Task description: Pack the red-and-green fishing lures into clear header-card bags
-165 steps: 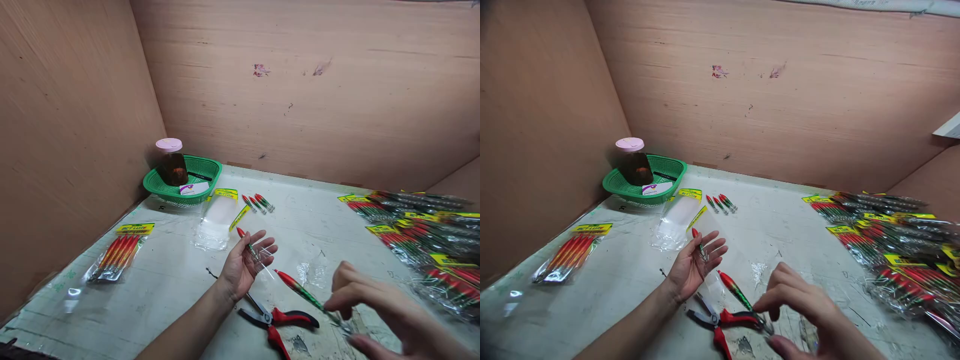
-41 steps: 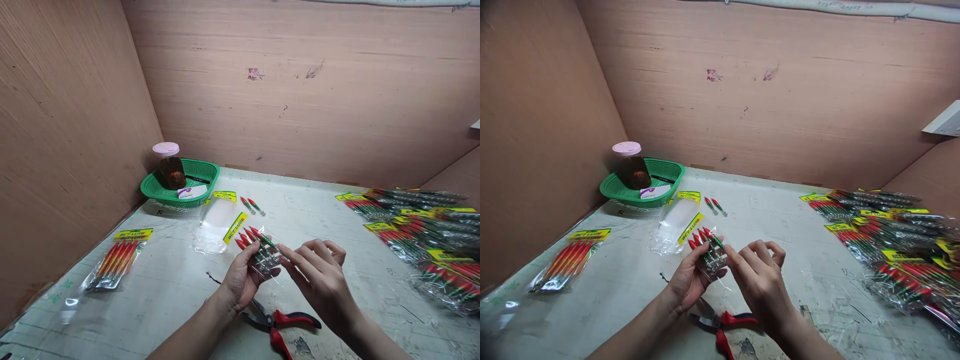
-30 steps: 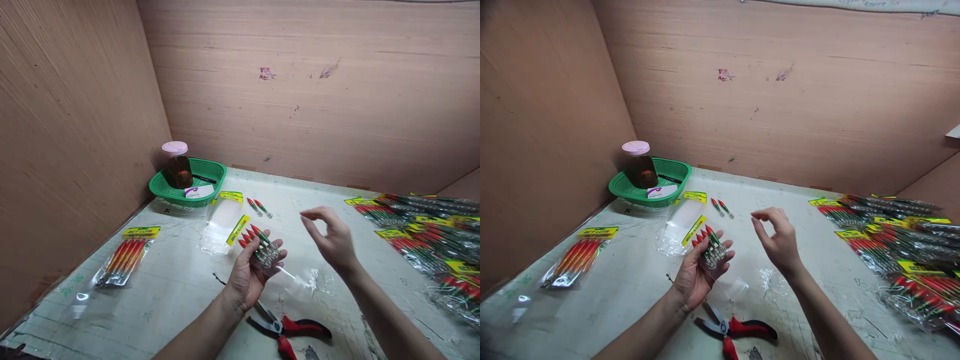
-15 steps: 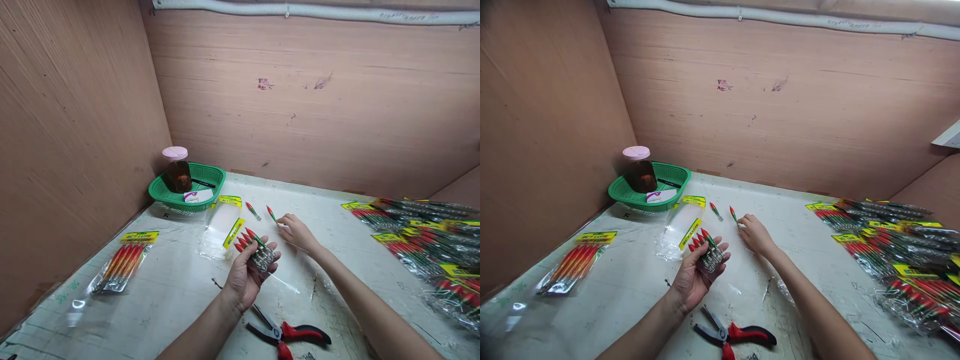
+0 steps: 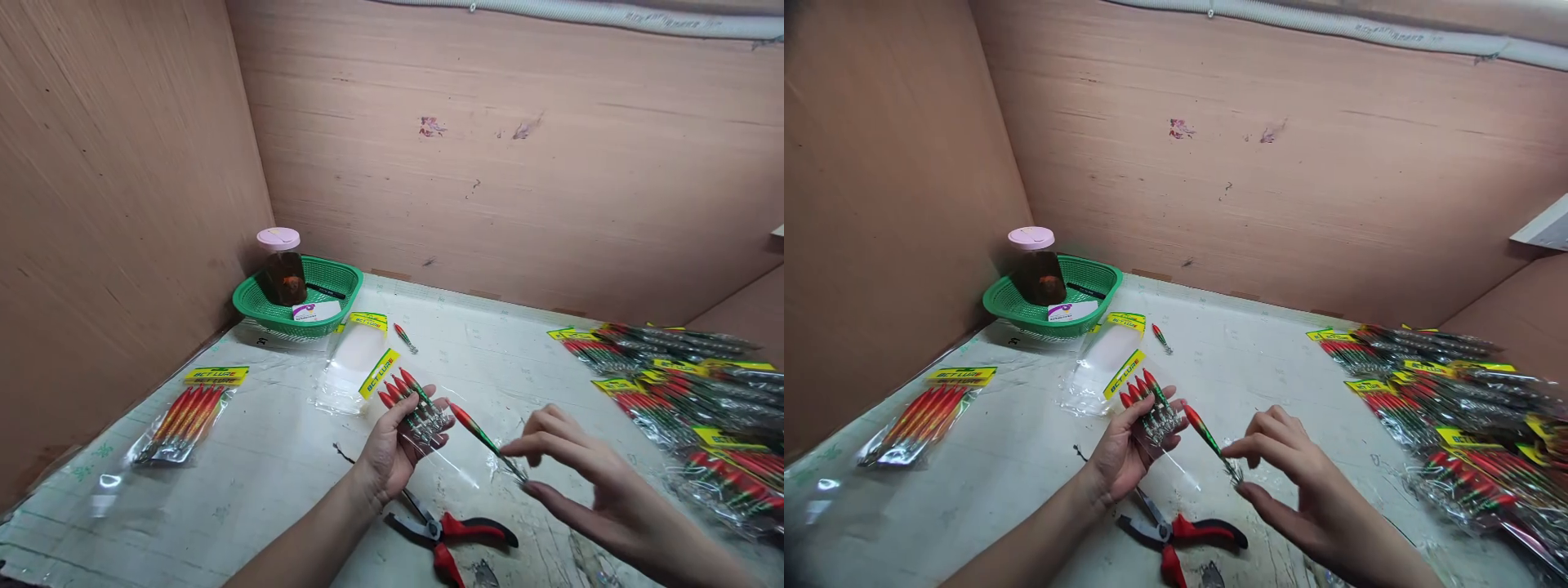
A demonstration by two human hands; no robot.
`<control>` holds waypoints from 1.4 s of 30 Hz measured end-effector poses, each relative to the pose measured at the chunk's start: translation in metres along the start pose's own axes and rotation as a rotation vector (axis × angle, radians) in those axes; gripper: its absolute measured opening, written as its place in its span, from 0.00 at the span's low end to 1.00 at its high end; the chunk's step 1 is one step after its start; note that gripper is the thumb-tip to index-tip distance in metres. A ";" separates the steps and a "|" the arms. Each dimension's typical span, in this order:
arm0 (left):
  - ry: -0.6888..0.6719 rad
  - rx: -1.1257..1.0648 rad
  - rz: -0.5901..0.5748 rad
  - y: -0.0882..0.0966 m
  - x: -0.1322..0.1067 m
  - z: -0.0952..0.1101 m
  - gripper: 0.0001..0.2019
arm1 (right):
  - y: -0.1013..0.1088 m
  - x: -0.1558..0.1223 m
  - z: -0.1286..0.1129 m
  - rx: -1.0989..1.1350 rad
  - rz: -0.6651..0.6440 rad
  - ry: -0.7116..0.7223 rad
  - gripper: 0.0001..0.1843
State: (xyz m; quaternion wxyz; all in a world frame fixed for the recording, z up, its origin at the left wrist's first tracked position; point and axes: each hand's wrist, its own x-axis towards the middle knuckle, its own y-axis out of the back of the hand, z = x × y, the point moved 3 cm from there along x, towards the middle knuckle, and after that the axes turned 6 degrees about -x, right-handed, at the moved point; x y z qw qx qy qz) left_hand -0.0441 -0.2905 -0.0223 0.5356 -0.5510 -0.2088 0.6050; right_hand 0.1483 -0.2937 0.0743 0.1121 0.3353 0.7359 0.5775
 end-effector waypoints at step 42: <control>0.048 0.083 -0.055 0.000 -0.004 -0.008 0.11 | -0.061 0.008 0.007 -0.152 0.248 -0.140 0.24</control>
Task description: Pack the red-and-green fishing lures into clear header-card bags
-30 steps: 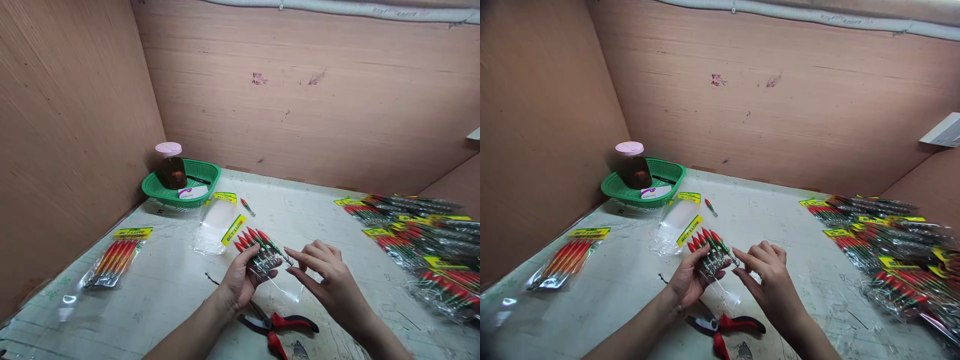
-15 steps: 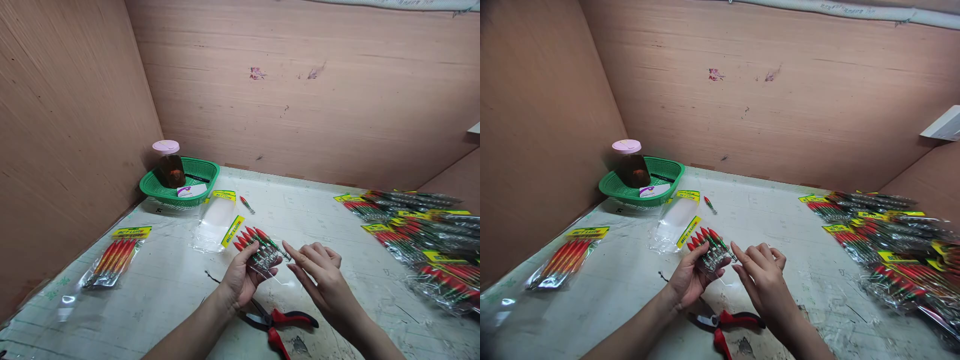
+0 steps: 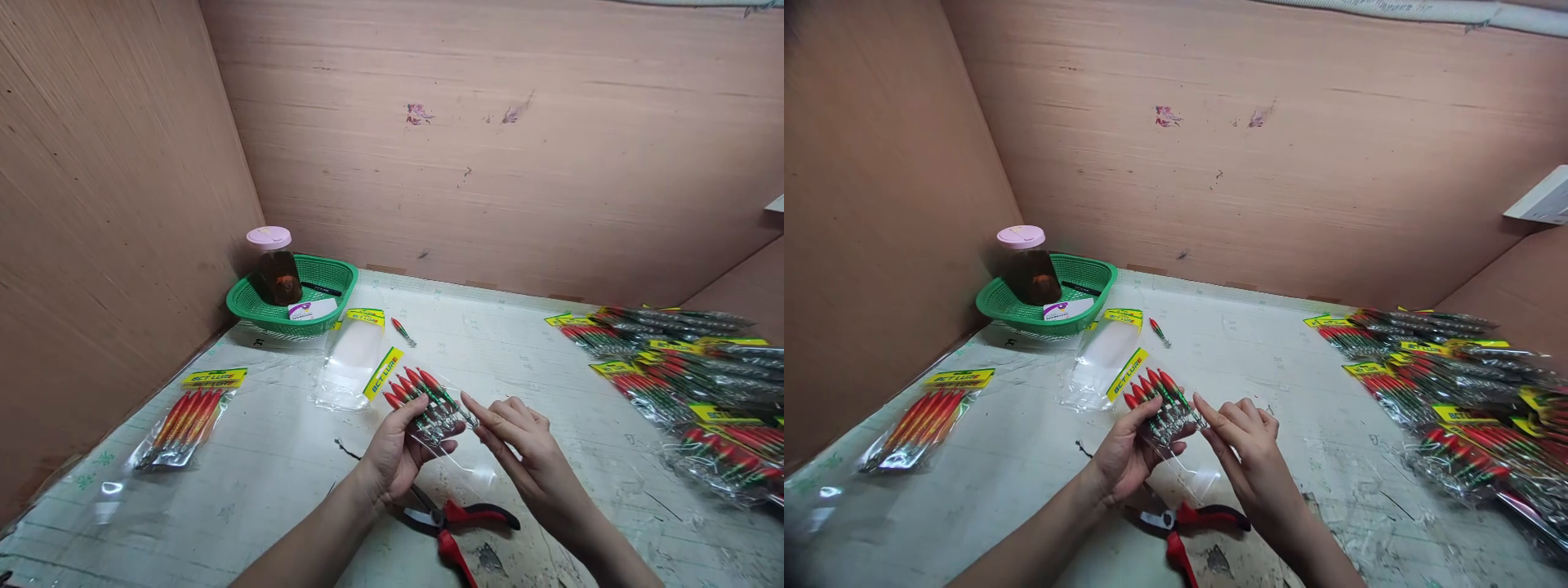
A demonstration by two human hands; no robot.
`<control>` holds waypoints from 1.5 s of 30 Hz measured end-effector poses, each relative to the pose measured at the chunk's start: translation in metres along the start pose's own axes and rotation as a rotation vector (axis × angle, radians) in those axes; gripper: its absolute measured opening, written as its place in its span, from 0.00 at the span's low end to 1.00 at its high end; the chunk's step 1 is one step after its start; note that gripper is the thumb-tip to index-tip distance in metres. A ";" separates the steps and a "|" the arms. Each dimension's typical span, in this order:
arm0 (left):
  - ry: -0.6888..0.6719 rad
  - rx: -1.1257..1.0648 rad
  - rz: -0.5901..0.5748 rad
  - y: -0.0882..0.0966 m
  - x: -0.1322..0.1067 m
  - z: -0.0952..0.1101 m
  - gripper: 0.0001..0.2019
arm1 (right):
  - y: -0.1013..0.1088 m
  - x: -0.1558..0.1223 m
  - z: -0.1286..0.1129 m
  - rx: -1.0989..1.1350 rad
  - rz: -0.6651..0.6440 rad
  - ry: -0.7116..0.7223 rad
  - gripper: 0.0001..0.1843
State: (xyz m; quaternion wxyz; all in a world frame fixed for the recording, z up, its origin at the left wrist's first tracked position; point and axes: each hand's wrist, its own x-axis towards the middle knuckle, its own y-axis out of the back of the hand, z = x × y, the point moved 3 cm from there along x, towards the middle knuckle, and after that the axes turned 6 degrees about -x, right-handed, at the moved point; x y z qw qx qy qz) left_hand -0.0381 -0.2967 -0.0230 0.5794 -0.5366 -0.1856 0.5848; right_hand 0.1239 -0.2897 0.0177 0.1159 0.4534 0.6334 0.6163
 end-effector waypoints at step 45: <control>-0.584 2.113 -0.261 0.010 0.030 -0.012 0.30 | -0.060 -0.007 0.043 0.131 -0.054 0.111 0.05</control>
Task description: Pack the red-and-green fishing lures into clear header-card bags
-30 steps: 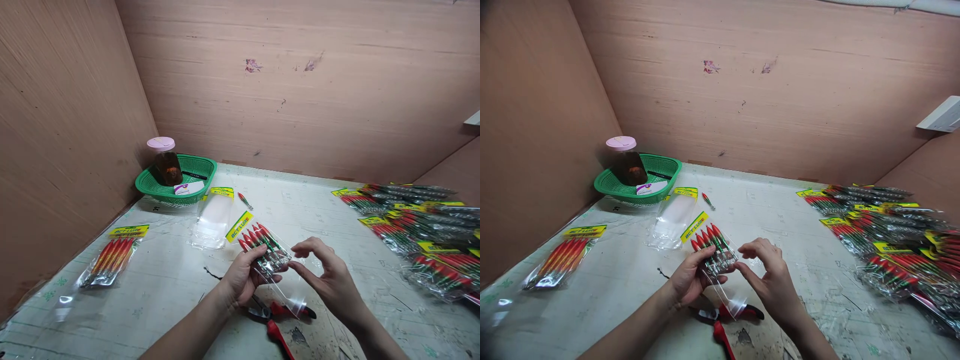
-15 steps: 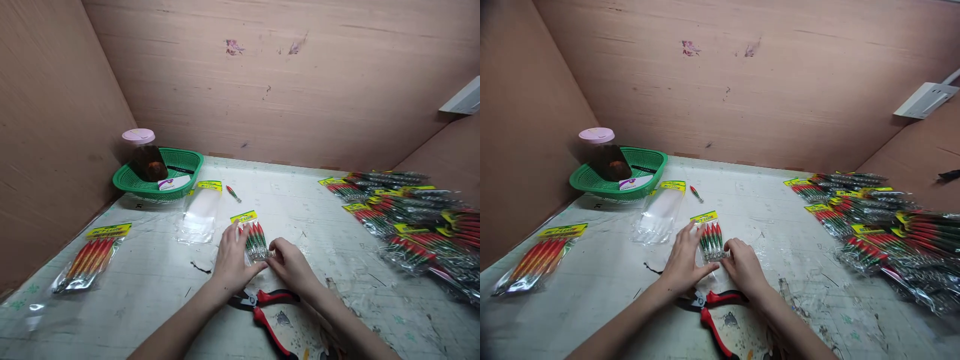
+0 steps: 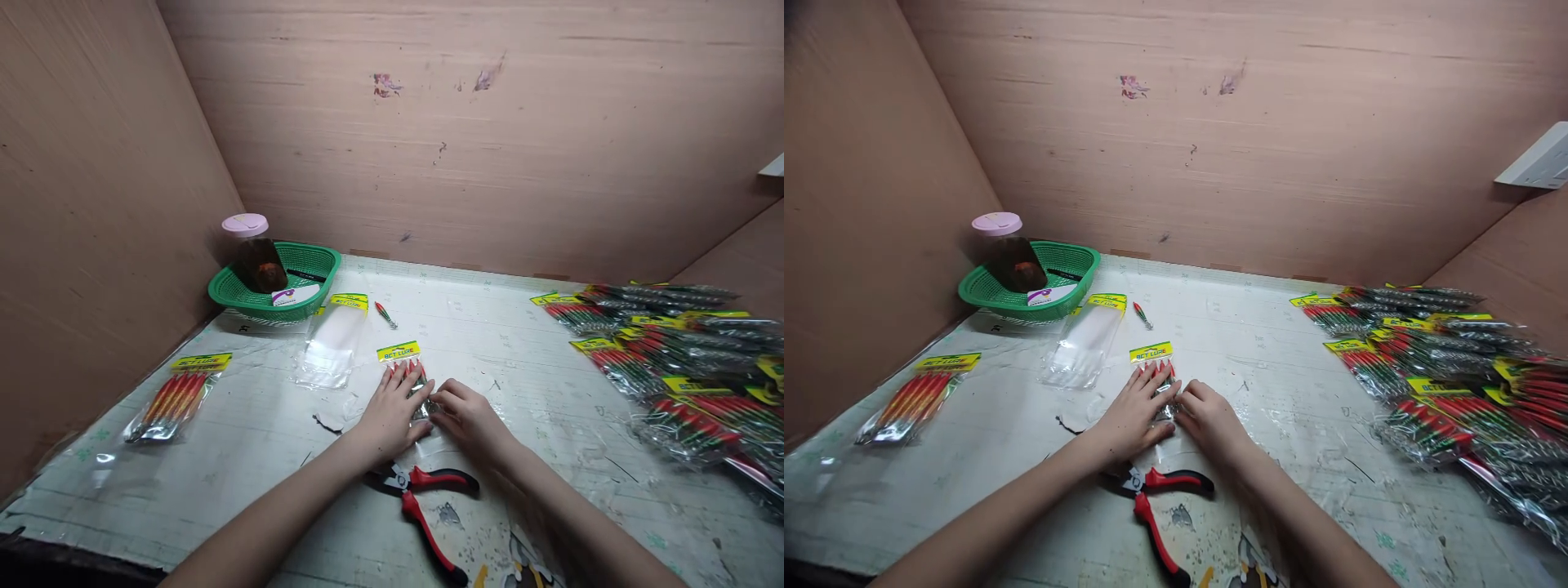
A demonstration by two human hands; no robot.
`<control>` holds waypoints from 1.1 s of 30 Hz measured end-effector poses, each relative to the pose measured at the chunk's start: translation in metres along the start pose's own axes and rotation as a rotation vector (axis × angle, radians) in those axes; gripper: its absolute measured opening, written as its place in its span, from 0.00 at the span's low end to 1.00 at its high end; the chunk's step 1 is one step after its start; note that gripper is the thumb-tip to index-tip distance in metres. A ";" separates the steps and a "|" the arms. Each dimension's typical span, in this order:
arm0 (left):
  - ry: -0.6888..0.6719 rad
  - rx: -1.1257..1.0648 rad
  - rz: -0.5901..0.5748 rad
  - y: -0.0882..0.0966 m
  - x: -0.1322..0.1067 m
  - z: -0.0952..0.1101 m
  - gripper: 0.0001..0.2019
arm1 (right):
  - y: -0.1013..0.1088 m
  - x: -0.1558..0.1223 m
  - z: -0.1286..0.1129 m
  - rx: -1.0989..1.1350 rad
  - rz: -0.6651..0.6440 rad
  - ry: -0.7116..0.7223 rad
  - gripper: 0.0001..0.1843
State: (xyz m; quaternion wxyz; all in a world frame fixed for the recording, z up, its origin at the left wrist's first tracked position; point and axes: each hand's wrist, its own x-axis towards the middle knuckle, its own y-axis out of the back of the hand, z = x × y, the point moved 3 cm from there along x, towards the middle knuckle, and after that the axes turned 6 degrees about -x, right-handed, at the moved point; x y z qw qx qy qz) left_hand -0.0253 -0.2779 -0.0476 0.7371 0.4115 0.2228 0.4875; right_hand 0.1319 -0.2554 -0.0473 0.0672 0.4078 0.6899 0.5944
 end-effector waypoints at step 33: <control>0.606 -0.886 0.135 0.010 -0.033 -0.005 0.33 | -0.014 0.001 -0.048 0.213 -0.171 -0.105 0.05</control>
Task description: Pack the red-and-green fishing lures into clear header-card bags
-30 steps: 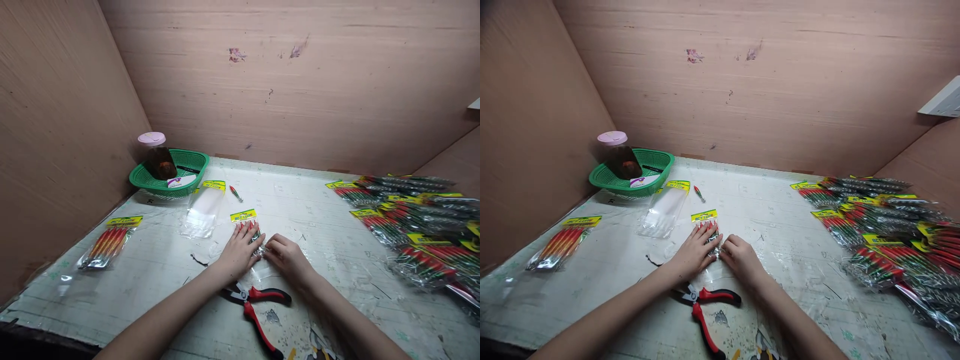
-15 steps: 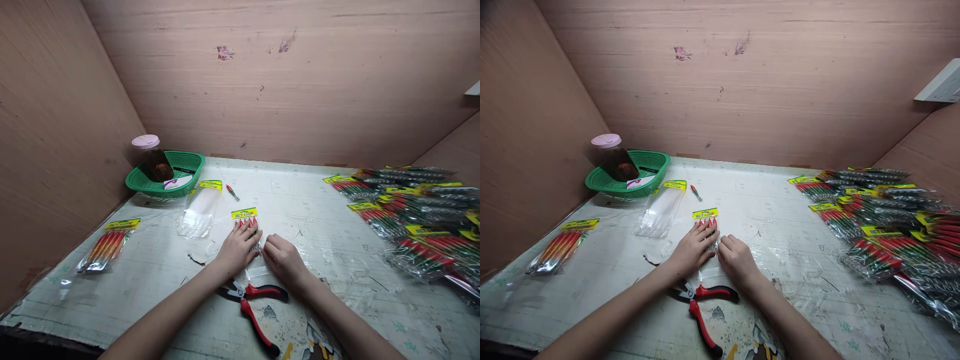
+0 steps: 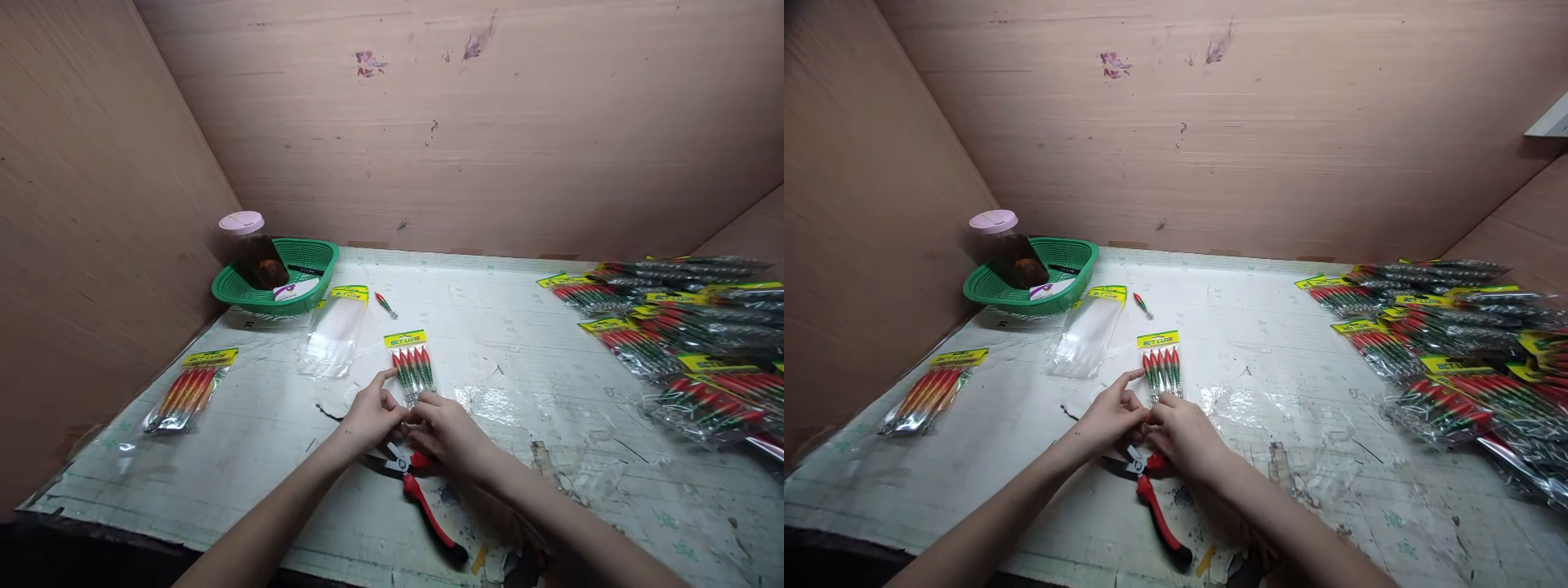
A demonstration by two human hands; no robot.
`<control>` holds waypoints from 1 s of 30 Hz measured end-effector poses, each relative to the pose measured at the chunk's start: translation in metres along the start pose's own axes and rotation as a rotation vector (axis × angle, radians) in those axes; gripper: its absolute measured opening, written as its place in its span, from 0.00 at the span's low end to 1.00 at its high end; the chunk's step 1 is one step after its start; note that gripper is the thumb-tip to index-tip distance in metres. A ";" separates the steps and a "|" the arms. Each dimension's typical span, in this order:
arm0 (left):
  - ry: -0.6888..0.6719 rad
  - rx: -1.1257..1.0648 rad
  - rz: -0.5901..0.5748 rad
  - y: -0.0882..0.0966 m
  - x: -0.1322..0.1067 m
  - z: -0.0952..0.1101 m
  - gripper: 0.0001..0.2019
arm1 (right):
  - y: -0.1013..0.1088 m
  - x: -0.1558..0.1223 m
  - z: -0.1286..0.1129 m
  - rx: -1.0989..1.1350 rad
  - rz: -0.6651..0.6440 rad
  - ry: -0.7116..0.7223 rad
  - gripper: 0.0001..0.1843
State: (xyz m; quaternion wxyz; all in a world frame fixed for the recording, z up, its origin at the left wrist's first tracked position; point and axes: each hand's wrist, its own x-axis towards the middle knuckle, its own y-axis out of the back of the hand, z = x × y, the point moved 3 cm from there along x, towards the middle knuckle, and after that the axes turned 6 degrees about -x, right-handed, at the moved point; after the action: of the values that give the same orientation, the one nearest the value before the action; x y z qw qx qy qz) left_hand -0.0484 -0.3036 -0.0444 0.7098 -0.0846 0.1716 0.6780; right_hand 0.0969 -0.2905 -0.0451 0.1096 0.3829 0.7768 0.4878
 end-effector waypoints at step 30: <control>-0.704 0.701 -0.033 0.034 -0.003 0.016 0.23 | 0.089 -0.069 0.085 -0.372 0.376 -0.062 0.13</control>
State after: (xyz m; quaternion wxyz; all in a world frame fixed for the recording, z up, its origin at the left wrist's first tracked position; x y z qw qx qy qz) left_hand -0.0797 -0.2981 -0.0248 0.7209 0.3907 0.1377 0.5557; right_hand 0.2338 -0.2612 -0.0273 0.1091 0.5086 0.5853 0.6220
